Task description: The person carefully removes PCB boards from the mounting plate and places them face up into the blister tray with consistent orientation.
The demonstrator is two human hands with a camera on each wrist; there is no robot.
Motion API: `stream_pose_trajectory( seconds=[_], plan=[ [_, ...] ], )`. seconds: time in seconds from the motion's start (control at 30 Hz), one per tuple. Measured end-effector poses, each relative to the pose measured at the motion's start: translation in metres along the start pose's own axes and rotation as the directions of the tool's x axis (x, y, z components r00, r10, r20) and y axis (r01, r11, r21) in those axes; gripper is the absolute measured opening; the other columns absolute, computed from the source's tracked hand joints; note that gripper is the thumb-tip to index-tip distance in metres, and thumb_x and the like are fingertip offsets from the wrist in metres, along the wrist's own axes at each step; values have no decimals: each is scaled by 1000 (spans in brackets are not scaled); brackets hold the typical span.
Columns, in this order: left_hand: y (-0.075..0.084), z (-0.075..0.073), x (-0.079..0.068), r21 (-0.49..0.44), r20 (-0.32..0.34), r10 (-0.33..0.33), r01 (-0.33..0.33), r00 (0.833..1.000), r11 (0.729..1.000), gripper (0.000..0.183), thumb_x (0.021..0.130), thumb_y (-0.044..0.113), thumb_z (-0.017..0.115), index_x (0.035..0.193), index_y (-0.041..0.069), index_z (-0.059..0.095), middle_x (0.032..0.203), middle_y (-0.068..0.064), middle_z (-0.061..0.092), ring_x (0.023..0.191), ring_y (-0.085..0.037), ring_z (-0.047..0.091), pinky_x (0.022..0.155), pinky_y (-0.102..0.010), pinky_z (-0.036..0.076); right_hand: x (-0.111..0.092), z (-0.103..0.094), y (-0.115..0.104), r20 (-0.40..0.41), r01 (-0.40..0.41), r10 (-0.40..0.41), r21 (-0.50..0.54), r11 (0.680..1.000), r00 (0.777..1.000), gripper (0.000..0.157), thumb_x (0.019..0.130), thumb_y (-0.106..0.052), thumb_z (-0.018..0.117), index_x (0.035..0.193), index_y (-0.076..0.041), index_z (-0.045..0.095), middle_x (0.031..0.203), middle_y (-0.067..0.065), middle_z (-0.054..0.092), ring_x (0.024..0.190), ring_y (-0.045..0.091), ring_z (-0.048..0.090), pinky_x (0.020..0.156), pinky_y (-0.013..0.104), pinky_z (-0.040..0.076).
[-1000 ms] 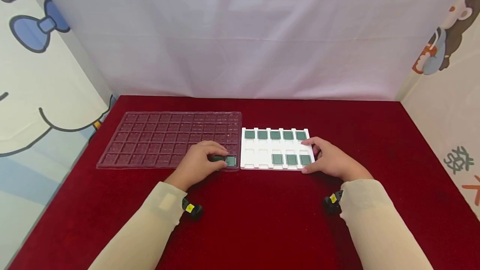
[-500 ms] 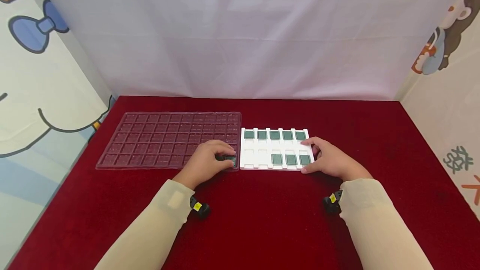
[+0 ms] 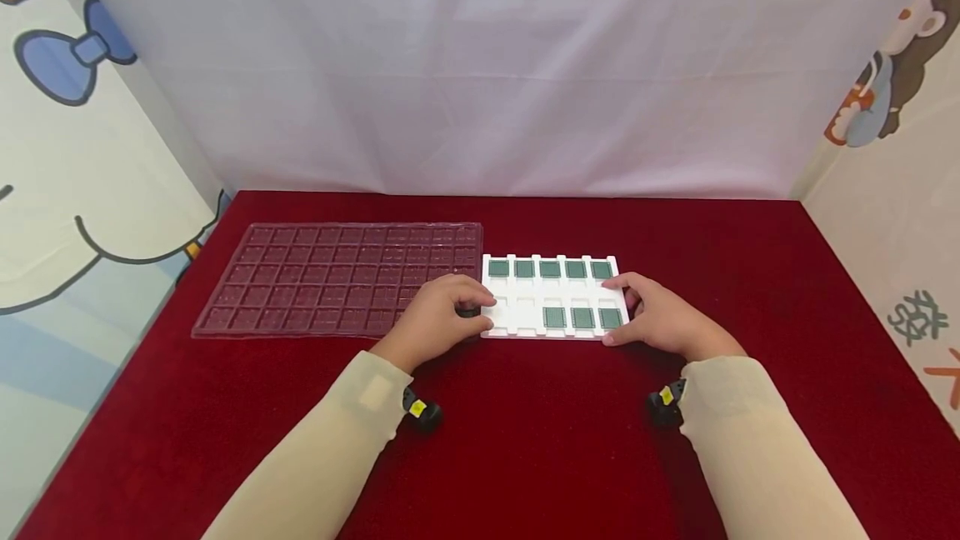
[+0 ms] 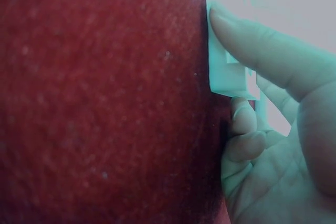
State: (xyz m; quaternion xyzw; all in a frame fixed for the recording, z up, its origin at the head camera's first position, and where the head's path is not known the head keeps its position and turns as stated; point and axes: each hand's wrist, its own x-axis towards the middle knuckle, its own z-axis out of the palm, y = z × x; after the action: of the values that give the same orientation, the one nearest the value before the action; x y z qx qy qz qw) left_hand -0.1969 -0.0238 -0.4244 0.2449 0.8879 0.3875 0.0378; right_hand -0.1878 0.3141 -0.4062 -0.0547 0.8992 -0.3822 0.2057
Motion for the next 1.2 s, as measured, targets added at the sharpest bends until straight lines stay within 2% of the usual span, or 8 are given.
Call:
stream_pose_trajectory(
  seconds=[0.33, 0.5, 0.77, 1.2],
  plan=[
    [9, 12, 8, -42, 3, 27, -27, 1000, 999, 22, 90, 18, 81, 111, 13, 81, 113, 3, 71, 96, -15, 60, 85, -27, 52, 1, 0, 0, 1, 13, -13, 10, 1000, 1000, 85, 83, -18, 88, 151, 0, 40, 110, 16, 52, 91, 26, 51, 71, 26, 47],
    [14, 15, 11, -41, 2, 52, -52, 999, 998, 21, 89, 18, 81, 110, 14, 81, 113, 4, 72, 99, -17, 61, 86, -28, 52, 0, -1, 0, 0, 20, -20, 13, 1000, 1000, 85, 83, -16, 87, 151, 1, 39, 110, 16, 52, 91, 26, 50, 70, 26, 46],
    [19, 20, 14, -52, 21, 37, -36, 999, 998, 22, 90, 18, 81, 112, 15, 81, 116, 4, 71, 101, -17, 62, 88, -27, 52, -1, 0, -1, 3, 8, -8, 11, 1000, 1000, 86, 82, -19, 88, 150, 0, 40, 110, 16, 52, 92, 27, 51, 72, 27, 47],
    [32, 31, 24, -42, 49, 100, -98, 994, 994, 24, 91, 18, 80, 114, 13, 80, 117, 4, 71, 101, -15, 62, 90, -24, 50, 0, 0, 1, -4, 20, -20, 4, 1000, 1000, 84, 83, -18, 87, 150, 1, 40, 109, 15, 53, 91, 26, 50, 70, 26, 47]
  ],
)
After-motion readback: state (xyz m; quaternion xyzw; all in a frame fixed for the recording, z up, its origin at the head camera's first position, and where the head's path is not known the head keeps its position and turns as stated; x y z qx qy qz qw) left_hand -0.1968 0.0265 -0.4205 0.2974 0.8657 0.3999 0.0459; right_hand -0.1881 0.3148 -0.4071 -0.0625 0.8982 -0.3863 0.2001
